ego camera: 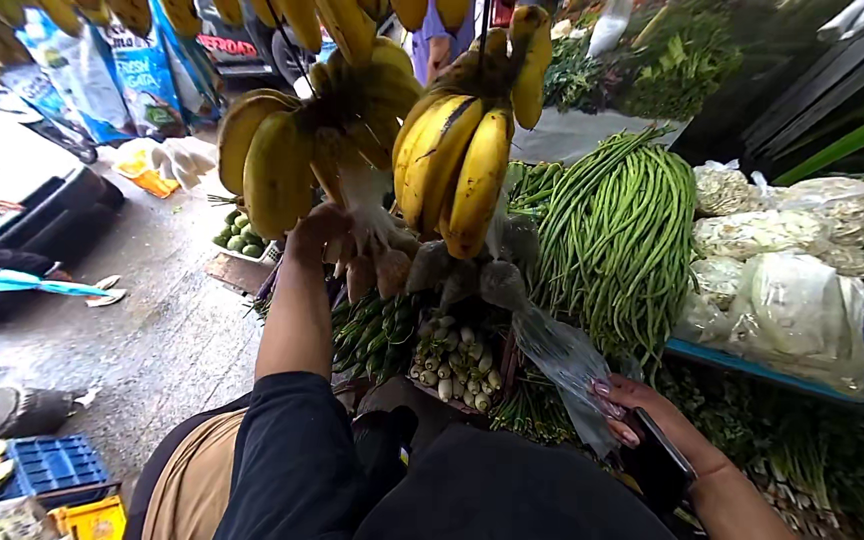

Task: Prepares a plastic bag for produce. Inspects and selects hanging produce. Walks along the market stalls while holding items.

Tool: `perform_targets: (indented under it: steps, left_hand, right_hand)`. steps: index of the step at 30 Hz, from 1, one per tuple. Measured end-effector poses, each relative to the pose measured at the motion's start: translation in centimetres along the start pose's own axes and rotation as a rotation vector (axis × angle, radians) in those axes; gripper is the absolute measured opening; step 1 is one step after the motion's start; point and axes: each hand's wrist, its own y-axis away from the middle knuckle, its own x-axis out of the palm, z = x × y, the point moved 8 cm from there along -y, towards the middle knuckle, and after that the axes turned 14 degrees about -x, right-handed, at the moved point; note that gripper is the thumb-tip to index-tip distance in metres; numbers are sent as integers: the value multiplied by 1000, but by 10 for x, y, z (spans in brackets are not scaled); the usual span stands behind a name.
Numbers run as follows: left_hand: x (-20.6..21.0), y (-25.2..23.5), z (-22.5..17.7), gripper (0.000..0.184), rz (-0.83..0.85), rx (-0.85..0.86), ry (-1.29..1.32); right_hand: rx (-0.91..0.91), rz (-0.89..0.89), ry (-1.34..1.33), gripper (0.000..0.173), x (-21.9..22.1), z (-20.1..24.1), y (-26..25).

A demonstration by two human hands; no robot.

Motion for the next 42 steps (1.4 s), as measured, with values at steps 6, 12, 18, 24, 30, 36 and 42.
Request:
perform_targets:
  steps: [6,12,18,24,30,36,42]
  left_hand:
    - [38,61,-10,15,141,141,477]
    - [57,82,0,14,52,290,697]
    - [82,100,8,16,-105,391,712]
    - [122,117,22,37,-394,95,586]
    - [135,153,37,41,-542,135,534]
    - [267,173,99,39,-401,-122,403]
    - [351,227,66,45,240,-75,1349]
  right_hand:
    - [-17,3,-16,14,6,9,-4]
    - [-21,-10,-25,15,3,10,-2]
    - [-10,62,5,16,-7,6,5]
    - [-41,107,40,14,-11,17,13]
    - [-71,199,48,16,-27,22,22]
    - [-96,242,43,14,-34,25,28]
    - [-111,284,377,14,-42,30,40]
